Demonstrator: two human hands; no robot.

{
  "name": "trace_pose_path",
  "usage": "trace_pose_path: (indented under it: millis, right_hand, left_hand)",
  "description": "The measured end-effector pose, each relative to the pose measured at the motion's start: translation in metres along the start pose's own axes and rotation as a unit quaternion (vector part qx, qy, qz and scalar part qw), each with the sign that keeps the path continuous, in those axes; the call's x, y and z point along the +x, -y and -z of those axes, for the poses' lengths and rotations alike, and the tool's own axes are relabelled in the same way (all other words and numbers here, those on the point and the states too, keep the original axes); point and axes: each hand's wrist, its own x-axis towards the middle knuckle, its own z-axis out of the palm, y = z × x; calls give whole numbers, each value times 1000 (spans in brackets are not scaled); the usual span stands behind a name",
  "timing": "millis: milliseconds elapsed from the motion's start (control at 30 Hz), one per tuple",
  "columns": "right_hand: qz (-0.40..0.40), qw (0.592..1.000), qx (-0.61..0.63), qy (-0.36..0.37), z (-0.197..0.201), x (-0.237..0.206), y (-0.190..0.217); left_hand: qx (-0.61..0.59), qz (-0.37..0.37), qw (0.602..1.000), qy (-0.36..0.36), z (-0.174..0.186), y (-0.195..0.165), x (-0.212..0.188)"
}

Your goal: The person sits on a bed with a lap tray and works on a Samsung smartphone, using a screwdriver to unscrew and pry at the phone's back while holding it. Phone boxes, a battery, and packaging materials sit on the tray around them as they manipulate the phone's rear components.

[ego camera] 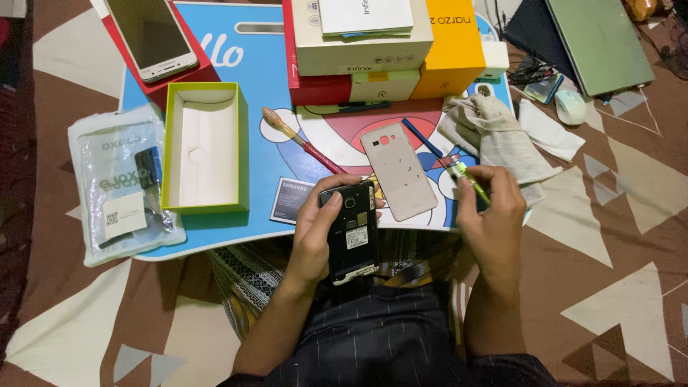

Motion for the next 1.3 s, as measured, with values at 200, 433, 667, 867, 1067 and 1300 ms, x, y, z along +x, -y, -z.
trace_pose_path:
  millis: [200,433,667,867,1067,1300]
  right_hand:
    - [41,994,-99,34,13,7,-9]
    - [36,991,-123,47,13,3,0]
    - [19,988,-148,36,3,-4,-1]
    - [33,997,-66,-13,7,-7,1]
    - [-4,939,344,-15,-23,-23,20]
    - [111,872,476,-41,-53,-17,36]
  left_hand:
    - [-2,11,1000,6,-1,1,1]
    - [12,22,1000,0,-6,-2,0]
    - [2,21,1000,0,-4,-4,-3]
    - [9,16,1000,-6,-3,-5,-3]
    - [64,-13,998,6,-6,-7,-2]
    - [16,-8,999,41,-9,-20,13]
